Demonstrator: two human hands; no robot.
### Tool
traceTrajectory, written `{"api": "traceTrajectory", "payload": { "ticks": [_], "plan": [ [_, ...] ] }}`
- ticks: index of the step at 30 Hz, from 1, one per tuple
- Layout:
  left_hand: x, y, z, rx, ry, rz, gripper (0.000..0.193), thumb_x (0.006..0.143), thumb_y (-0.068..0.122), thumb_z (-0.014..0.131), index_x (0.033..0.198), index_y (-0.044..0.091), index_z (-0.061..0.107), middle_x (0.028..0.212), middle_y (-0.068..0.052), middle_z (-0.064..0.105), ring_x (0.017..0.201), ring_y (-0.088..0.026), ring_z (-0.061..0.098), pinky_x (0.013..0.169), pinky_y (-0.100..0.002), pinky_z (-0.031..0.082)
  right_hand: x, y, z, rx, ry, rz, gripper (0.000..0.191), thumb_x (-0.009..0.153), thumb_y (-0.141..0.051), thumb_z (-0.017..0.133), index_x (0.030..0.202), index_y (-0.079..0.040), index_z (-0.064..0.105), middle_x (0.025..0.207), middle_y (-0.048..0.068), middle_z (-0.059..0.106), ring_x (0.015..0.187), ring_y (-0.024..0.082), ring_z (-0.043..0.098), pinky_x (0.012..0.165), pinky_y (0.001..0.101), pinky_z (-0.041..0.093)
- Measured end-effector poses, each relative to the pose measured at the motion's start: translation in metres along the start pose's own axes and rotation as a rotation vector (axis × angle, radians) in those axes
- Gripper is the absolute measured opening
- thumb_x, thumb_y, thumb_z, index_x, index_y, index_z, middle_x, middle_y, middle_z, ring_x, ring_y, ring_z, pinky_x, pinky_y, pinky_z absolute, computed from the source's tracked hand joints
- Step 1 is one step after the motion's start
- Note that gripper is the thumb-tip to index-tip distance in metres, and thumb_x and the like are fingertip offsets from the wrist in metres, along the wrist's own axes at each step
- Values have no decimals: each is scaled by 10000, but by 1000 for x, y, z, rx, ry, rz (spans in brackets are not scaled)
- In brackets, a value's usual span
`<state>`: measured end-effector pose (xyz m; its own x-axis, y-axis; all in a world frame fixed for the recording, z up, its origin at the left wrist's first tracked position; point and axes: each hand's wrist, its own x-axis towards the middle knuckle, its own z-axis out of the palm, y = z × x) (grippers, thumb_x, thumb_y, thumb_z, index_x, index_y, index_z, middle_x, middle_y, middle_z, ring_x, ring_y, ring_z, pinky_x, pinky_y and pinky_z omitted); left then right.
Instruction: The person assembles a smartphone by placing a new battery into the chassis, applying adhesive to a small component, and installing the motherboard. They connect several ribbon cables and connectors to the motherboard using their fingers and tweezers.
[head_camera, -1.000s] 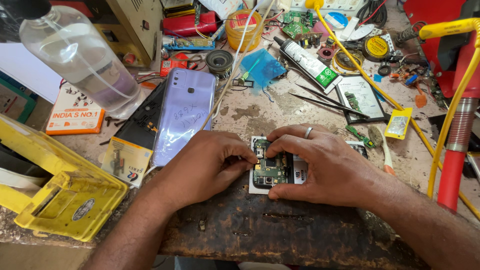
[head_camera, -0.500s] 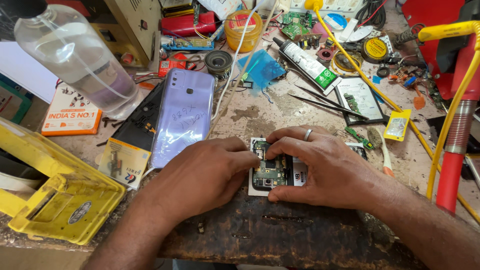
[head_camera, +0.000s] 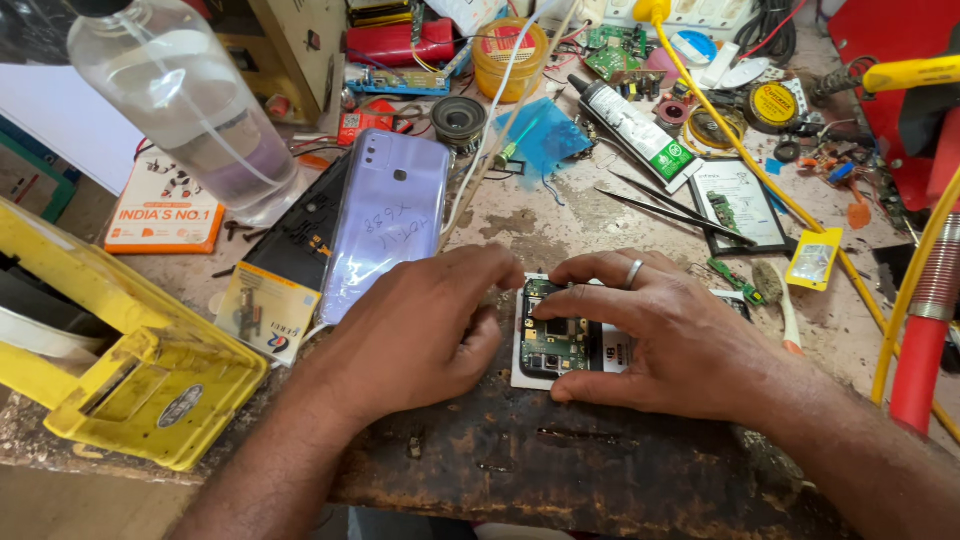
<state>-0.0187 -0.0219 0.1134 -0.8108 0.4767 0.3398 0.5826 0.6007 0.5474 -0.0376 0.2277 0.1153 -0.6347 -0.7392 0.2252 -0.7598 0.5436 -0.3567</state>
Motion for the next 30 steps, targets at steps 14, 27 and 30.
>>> {"api": "traceTrajectory", "payload": {
  "ticks": [14, 27, 30],
  "plan": [
    [-2, -10, 8, -71, -116, -2, 953, 698, 377, 907, 1359, 29, 316, 1332, -222, 653, 1152, -425, 664, 909, -469, 537, 8, -16, -6, -405, -24, -238, 547, 833, -604, 657, 1162, -171, 715, 1246, 131, 645, 1173, 340, 616, 940, 499, 470],
    [7, -6, 0, -51, -258, -208, 1055, 657, 427, 898, 1434, 90, 268, 827, -205, 732, 865, -416, 718, 722, -497, 550, 7, 5, -8, -125, -109, -83, 654, 750, -637, 742, 1240, -205, 723, 1313, 117, 663, 1135, 346, 653, 888, 493, 519],
    [8, -6, -1, -53, -236, -176, 1043, 664, 423, 901, 1426, 82, 276, 787, -192, 710, 848, -429, 717, 708, -502, 545, 10, 2, -8, -192, -118, -141, 648, 772, -641, 713, 1246, -198, 719, 1296, 132, 655, 1124, 332, 636, 909, 502, 486]
  ]
}}
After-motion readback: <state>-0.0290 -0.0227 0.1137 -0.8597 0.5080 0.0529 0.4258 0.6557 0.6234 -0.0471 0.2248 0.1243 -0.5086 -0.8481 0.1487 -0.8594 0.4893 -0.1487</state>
